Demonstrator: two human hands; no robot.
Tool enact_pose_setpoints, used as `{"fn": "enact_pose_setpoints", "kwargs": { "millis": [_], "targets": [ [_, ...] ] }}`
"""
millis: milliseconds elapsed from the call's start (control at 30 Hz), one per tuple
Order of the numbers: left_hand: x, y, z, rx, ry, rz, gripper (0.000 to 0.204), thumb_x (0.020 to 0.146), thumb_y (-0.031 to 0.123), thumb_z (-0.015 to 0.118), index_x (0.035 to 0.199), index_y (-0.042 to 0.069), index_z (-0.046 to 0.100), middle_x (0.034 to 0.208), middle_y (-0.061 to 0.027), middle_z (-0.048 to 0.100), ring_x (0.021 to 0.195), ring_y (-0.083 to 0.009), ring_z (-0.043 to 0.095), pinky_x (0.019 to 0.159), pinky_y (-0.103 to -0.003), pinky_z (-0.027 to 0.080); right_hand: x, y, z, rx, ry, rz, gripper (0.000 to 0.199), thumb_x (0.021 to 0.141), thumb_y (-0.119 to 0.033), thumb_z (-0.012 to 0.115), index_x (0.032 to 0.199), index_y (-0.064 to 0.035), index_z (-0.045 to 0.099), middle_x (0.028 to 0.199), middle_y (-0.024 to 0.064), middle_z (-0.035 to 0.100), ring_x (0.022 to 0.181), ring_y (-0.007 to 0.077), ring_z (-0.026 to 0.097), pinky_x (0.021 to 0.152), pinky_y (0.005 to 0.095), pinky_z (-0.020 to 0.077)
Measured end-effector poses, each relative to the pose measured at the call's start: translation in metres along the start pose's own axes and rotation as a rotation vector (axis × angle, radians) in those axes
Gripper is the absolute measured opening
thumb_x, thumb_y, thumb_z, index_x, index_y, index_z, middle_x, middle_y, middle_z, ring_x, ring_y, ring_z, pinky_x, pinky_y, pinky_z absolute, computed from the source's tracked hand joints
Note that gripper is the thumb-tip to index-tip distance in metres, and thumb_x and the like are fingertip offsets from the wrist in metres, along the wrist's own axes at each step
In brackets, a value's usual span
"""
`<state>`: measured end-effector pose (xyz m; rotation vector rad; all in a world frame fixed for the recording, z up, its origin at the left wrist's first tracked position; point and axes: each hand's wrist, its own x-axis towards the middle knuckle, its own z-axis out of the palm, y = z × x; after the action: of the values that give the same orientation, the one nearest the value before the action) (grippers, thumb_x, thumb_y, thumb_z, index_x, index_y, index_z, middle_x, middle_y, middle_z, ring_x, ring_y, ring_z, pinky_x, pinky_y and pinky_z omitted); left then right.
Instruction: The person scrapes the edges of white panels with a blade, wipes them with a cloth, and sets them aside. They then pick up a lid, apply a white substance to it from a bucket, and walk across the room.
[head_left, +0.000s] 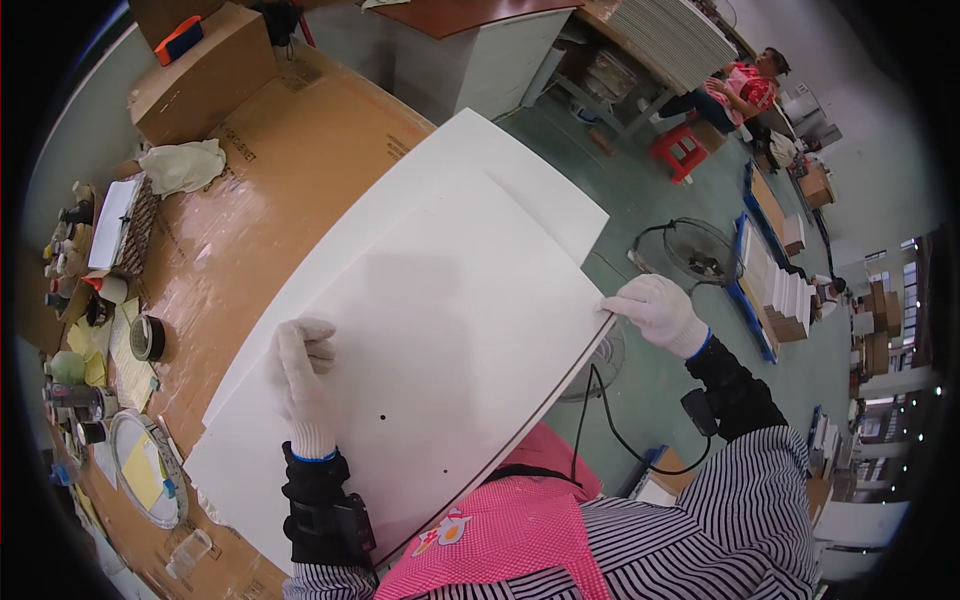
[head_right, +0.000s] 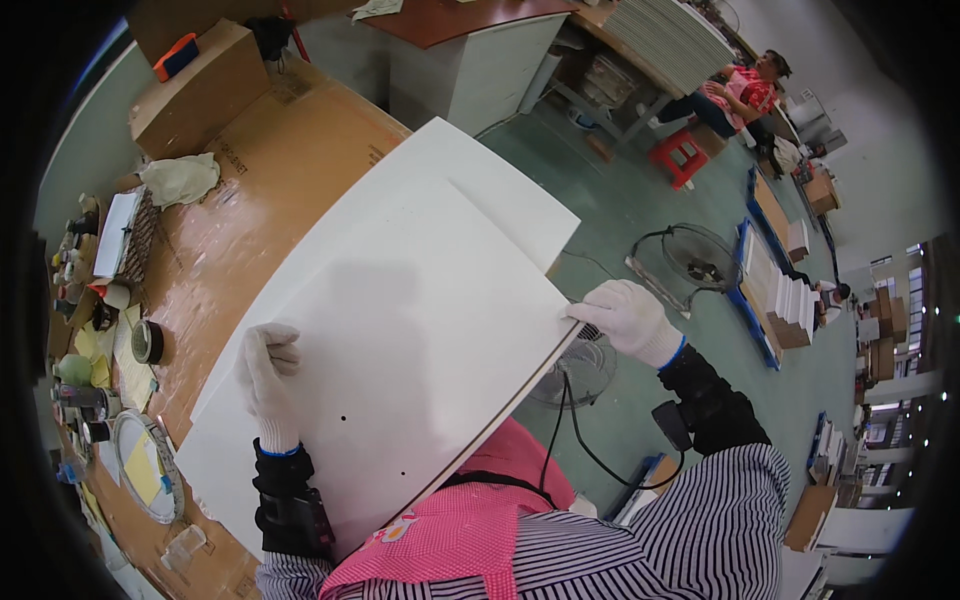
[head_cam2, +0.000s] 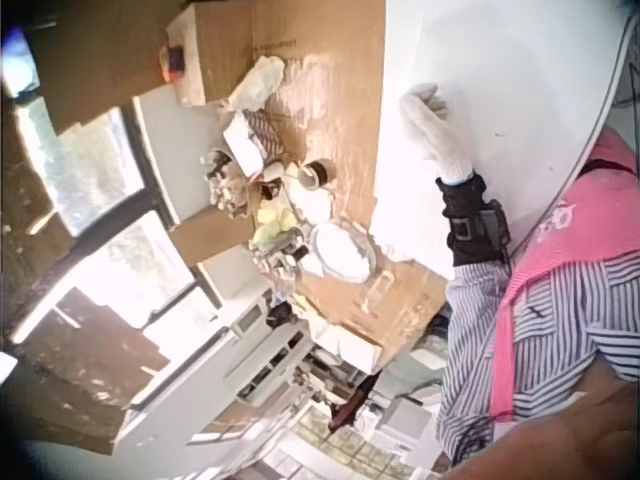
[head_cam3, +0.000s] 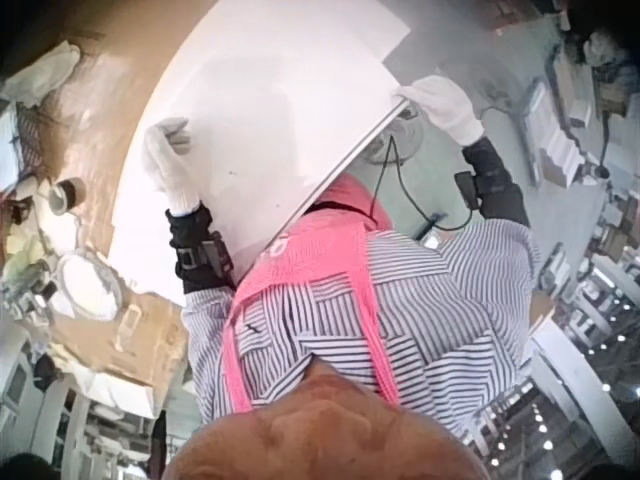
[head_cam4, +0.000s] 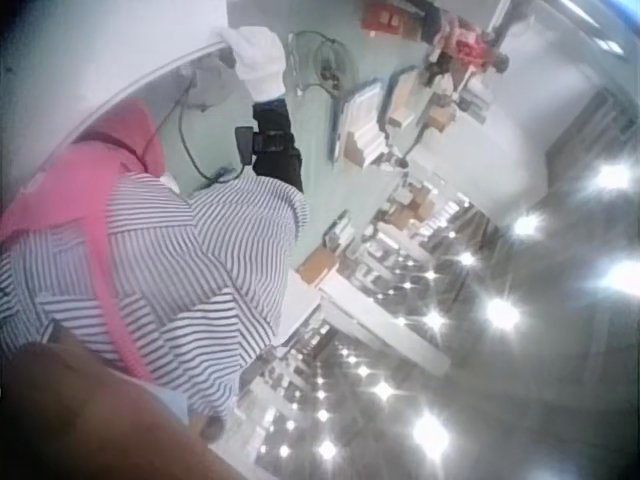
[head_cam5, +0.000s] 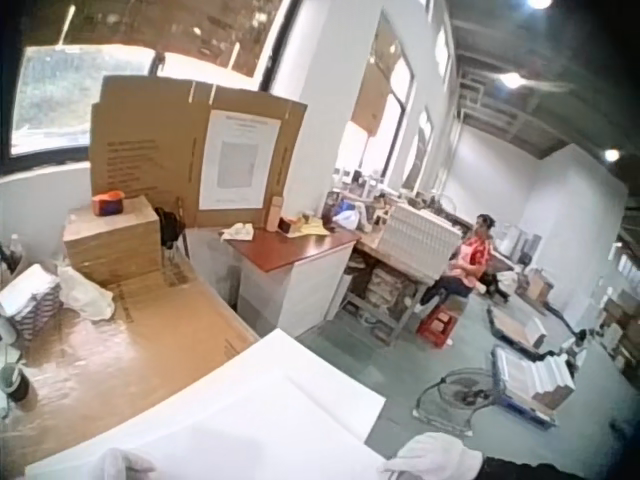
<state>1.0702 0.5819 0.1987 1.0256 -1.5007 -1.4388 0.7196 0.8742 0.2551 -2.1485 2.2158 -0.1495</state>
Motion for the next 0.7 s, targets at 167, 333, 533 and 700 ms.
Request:
{"fn": "enact_pose_setpoints", "kwargs": {
  "millis": [167,333,533,700],
  "targets": [
    [0.000,-0.002,0.002,0.027,-0.034,0.000,0.044,0.105,0.033,0.042,0.089,-0.001,0.066,0.082,-0.0052,0.066,0.065,-0.0091,0.054,0.060,-0.023,0.042,-0.012,-0.035,0.005,0.255,0.423,0.552,0.016,0.085,-0.009,0.065,0.099,-0.0121,0.072,0.081,0.0061,0.063,0.075,0.0265,0.062,0.067,0.0385,0.0506],
    [-0.001,0.003,0.006,0.105,-0.026,0.030,0.048,0.106,0.036,0.039,0.090,0.000,0.066,0.081,-0.0054,0.065,0.064,-0.0089,0.053,0.060,-0.023,0.042,-0.006,-0.067,0.029,-0.102,0.356,0.508,0.019,0.086,-0.009,0.062,0.104,-0.0109,0.067,0.080,0.0069,0.057,0.074,0.0289,0.061,0.063,0.0397,0.0504],
    [0.000,-0.004,-0.001,0.075,-0.050,-0.039,0.049,0.106,0.037,0.038,0.090,0.000,0.065,0.080,-0.0053,0.065,0.064,-0.0088,0.053,0.061,-0.023,0.042,-0.007,-0.174,0.041,0.161,0.146,0.308,0.026,0.083,-0.008,0.058,0.109,-0.0081,0.062,0.082,0.0093,0.055,0.073,0.0277,0.061,0.059,0.0396,0.0510],
    [-0.001,-0.003,0.002,0.058,-0.030,-0.017,0.049,0.105,0.038,0.039,0.089,-0.001,0.064,0.073,-0.0044,0.060,0.061,-0.0089,0.051,0.057,-0.023,0.039,-0.014,-0.116,0.045,0.187,0.437,0.619,0.016,0.090,-0.010,0.059,0.104,-0.0088,0.067,0.082,0.0114,0.056,0.074,0.0307,0.062,0.063,0.0409,0.0490]
  ]
}}
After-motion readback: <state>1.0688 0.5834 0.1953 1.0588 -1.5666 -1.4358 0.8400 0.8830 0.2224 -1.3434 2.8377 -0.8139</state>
